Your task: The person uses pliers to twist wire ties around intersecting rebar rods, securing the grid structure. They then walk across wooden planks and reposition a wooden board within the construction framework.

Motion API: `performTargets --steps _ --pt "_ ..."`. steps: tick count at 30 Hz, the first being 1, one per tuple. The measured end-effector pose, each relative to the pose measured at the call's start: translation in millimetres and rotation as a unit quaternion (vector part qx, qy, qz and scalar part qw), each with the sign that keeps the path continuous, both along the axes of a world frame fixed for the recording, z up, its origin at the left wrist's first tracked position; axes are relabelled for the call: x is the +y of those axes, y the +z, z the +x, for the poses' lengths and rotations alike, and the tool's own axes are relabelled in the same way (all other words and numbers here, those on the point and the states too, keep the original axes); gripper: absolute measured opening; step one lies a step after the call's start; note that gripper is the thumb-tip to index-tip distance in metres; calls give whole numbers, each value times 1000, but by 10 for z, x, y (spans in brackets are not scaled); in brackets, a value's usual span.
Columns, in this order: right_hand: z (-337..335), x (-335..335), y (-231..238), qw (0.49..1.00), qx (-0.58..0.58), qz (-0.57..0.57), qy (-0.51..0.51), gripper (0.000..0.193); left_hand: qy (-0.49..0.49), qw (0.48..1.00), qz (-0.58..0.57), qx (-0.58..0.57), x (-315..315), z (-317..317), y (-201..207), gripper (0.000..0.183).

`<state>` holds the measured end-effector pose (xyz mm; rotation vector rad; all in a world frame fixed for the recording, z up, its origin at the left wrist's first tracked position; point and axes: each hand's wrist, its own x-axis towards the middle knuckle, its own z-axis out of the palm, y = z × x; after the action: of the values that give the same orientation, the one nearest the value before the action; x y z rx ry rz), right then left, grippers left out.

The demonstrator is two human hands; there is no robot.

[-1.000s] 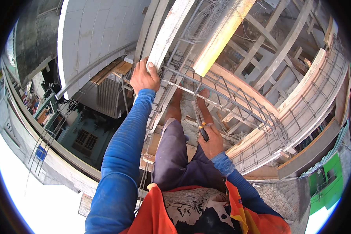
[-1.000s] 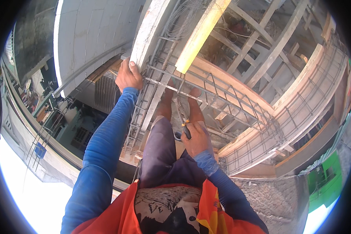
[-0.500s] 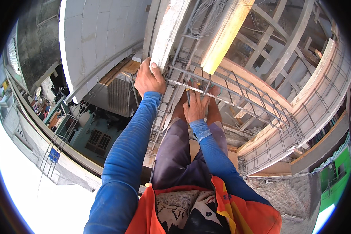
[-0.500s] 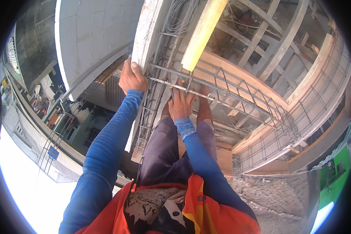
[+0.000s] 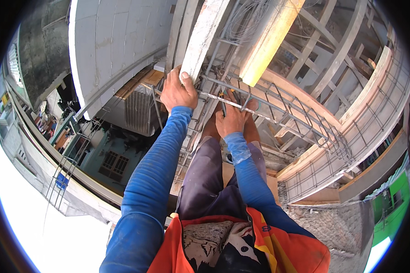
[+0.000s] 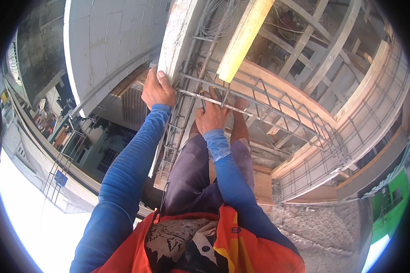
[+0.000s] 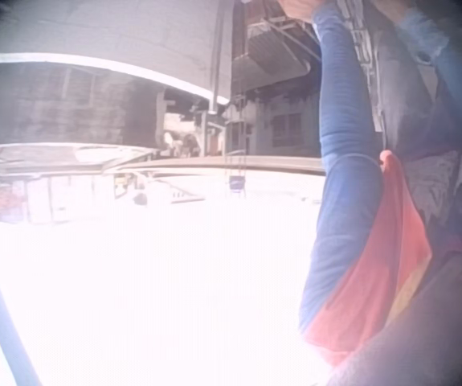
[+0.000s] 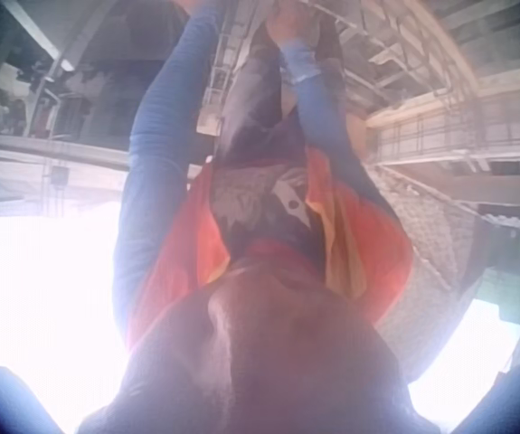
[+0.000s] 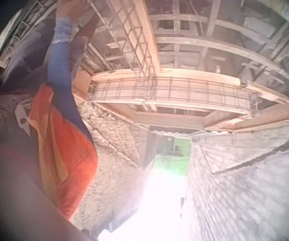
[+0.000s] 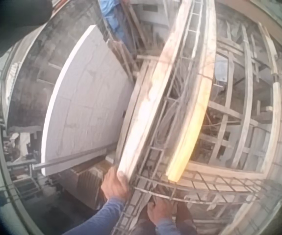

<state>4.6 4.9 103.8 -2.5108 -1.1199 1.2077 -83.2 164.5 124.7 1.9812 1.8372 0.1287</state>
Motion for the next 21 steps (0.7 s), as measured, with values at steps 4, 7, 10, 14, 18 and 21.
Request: performTargets --steps 4,7,10,14,18,21 --pt "69 -16 0 998 49 -33 -1 60 4 1000 -11 5 12 0 4 46" --pt "91 -87 -34 994 92 -56 -7 60 4 1000 -12 6 -2 -4 8 47" --pt "87 -114 -81 994 104 -41 -19 60 5 1000 -16 8 8 -2 8 46" --pt "40 -161 -149 996 72 -60 -8 60 2 1000 -10 14 9 17 7 45" --pt "60 -52 -13 997 49 -60 1 57 7 1000 -5 10 -5 6 0 44" --pt "94 7 167 988 120 -35 -92 54 4 1000 -6 9 -8 -2 -12 43"
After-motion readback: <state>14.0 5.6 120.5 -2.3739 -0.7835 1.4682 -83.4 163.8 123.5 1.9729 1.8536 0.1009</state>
